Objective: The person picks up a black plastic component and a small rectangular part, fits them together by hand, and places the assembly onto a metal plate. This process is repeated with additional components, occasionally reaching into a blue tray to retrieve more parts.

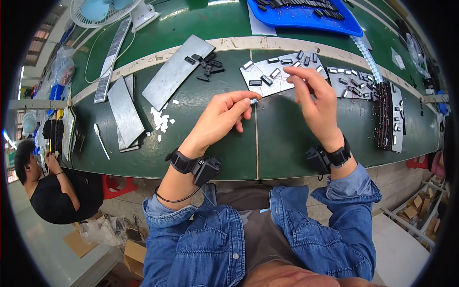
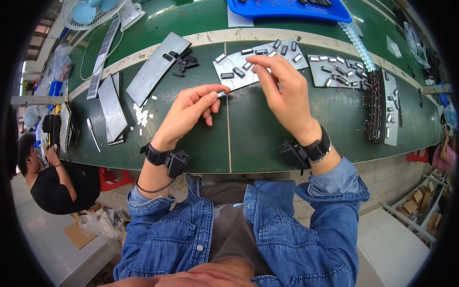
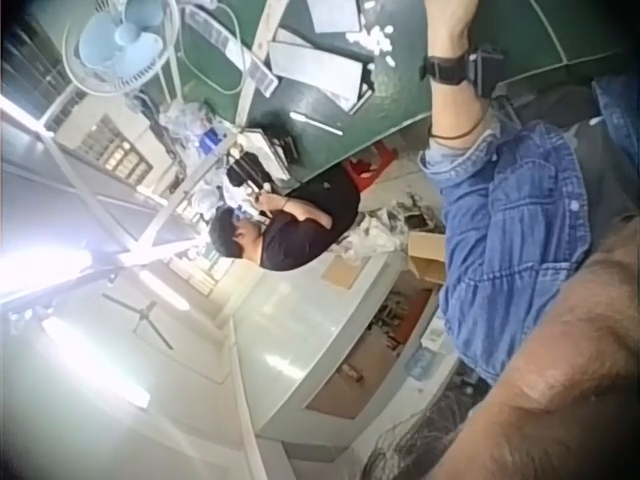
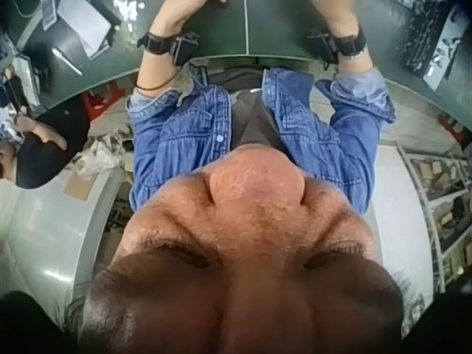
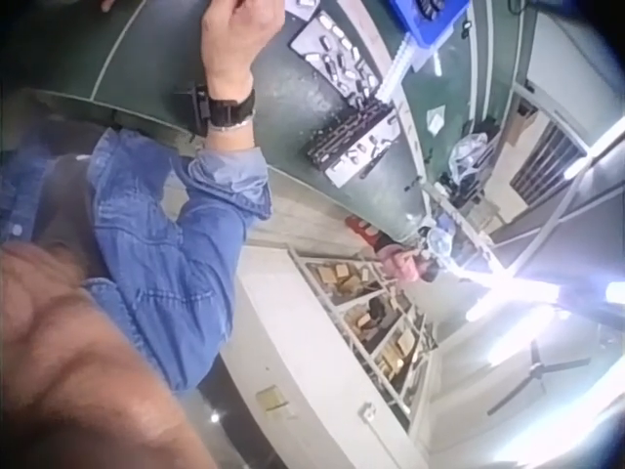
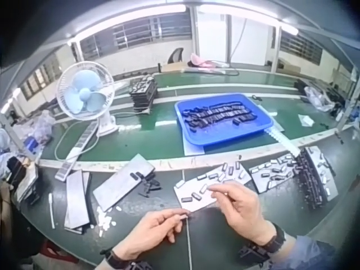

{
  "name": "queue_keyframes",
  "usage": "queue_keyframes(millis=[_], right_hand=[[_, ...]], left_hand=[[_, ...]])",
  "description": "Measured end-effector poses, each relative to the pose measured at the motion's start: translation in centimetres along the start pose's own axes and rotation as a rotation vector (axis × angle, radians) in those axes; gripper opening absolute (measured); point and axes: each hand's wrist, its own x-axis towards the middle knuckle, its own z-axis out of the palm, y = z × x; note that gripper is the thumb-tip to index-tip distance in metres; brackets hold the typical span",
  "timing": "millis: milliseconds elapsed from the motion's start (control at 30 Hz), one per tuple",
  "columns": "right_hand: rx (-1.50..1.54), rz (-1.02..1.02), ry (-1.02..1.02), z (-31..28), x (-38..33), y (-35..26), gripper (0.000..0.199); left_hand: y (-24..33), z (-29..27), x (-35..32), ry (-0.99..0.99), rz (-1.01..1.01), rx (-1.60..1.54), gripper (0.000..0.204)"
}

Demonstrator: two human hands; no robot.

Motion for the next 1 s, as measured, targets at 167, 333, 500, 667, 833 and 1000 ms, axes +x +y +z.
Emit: queue_keyframes(millis=[167,333,500,667,833,1000], right_hand=[[0.295,0.235,-0.196,2.0,-1.2,-1.1,0.025],[0.219,0.148,-0.148,2.8,-1.5,0.7,0.024],[0.049,0.103,-0.308,1.7,-0.9,0.3,0.018],[0.197,0.302,-0.409,1.8,-0.8,0.8,0.012],[0.382,0.352,-0.418,1.6,-0.8,0.6,0.009],[0.473,0.357,-0.437,1.4,-0.8,0.8,0.011]], left_hand=[[-0.4,0.4,0.1,0.037,0.046,-0.048,0.033],[0.3,0.6,0.0,0.056,0.031,-0.123,0.034],[0.5,0.7,-0.1,0.03,0.022,-0.118,0.032],[0.8,0.7,-0.1,0.01,0.005,-0.134,0.032],[1.0,0.5,-0.3,-0.031,0.01,-0.18,0.032],[1.1,0.2,-0.4,-0.084,0.024,-0.23,0.032]])
